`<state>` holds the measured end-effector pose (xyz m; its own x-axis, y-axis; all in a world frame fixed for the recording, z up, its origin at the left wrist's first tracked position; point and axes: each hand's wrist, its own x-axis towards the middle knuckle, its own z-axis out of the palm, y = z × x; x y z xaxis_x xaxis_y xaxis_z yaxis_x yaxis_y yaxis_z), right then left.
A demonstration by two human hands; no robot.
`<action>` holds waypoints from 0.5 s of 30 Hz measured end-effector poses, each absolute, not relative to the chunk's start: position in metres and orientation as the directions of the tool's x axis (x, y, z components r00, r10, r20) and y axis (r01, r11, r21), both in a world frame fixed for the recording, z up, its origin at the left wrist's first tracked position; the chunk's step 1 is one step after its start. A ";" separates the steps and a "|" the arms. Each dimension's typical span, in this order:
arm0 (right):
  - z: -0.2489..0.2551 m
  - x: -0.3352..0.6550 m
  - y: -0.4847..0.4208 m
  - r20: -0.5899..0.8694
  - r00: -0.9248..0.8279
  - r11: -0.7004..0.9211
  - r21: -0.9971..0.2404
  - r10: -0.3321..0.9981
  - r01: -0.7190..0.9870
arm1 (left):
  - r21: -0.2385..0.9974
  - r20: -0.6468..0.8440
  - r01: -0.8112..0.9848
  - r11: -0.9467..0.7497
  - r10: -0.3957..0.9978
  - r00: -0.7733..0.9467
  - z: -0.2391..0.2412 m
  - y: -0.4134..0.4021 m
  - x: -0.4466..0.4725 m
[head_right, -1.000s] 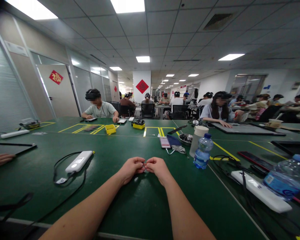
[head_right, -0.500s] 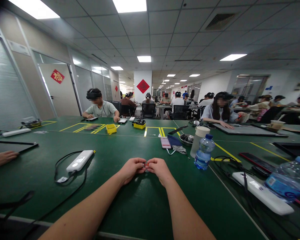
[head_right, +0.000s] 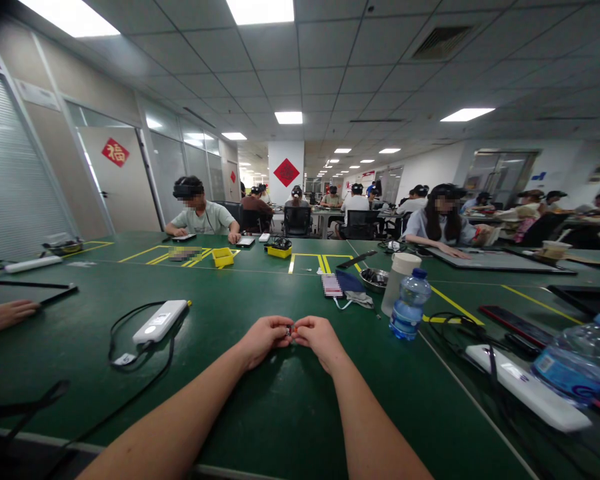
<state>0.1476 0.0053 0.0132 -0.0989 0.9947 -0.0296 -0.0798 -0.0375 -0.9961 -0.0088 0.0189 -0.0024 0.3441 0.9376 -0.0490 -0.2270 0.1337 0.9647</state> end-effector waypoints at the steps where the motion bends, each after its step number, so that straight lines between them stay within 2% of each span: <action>1: 0.014 0.148 0.005 -0.030 -0.100 -0.038 -0.996 0.995 -0.081 | 0.965 -0.047 -0.228 0.133 0.937 0.347 -0.002 0.019 -0.009; 15: 0.014 0.147 0.006 -0.057 -0.115 -0.065 -0.996 0.992 -0.063 | 0.971 -0.034 -0.208 0.117 0.931 0.363 -0.002 0.019 -0.008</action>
<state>0.1474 0.0055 0.0144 -0.1146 0.9918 -0.0574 -0.0628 -0.0649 -0.9959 -0.0083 0.0187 -0.0024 0.3628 0.9312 -0.0342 -0.2083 0.1168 0.9711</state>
